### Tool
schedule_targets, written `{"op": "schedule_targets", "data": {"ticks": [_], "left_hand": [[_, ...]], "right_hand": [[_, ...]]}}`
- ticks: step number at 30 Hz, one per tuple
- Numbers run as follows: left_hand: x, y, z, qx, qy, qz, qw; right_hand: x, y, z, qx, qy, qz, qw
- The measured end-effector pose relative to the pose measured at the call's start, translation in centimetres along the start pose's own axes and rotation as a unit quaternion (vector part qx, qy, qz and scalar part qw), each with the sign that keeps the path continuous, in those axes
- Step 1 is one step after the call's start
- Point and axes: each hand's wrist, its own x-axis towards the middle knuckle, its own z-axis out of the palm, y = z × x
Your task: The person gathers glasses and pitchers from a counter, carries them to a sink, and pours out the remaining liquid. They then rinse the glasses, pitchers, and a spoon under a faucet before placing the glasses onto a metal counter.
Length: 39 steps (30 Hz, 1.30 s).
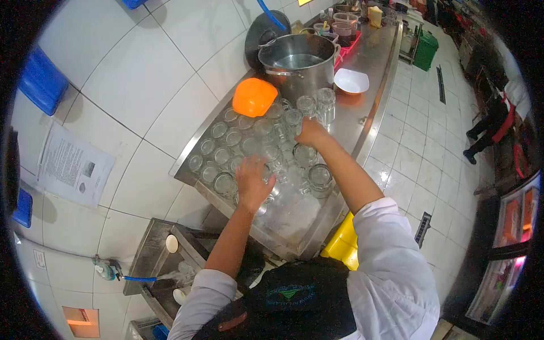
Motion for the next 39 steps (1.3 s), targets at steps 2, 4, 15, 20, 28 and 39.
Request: {"op": "schedule_targets", "data": {"ticks": [2,4,15,20,28,39], "left_hand": [[0.0,0.1,-0.2,-0.005,0.000,0.000,1.000],[0.0,0.1,-0.4,-0.008,0.003,0.004,1.000],[-0.4,-0.7,0.1,-0.029,0.022,0.011,0.999],[-0.4,-0.7,0.0,-0.026,0.022,0.012,0.999],[-0.3,-0.6,0.0,-0.031,0.013,0.002,0.999],[-0.4,-0.6,-0.2,-0.022,0.014,0.000,1.000]], "right_hand": [[0.3,-1.0,-0.1,-0.019,-0.014,0.004,1.000],[0.2,-2.4,-0.3,-0.046,-0.024,0.016,0.998],[-1.3,-3.1,-2.6,-0.045,-0.005,0.004,0.999],[-1.2,-2.5,-4.1,-0.055,0.042,-0.025,0.997],[-6.6,-8.4,-9.2,0.034,0.169,-0.166,0.971],[-5.0,-10.7,-3.5,-0.058,0.145,-0.126,0.980]]}}
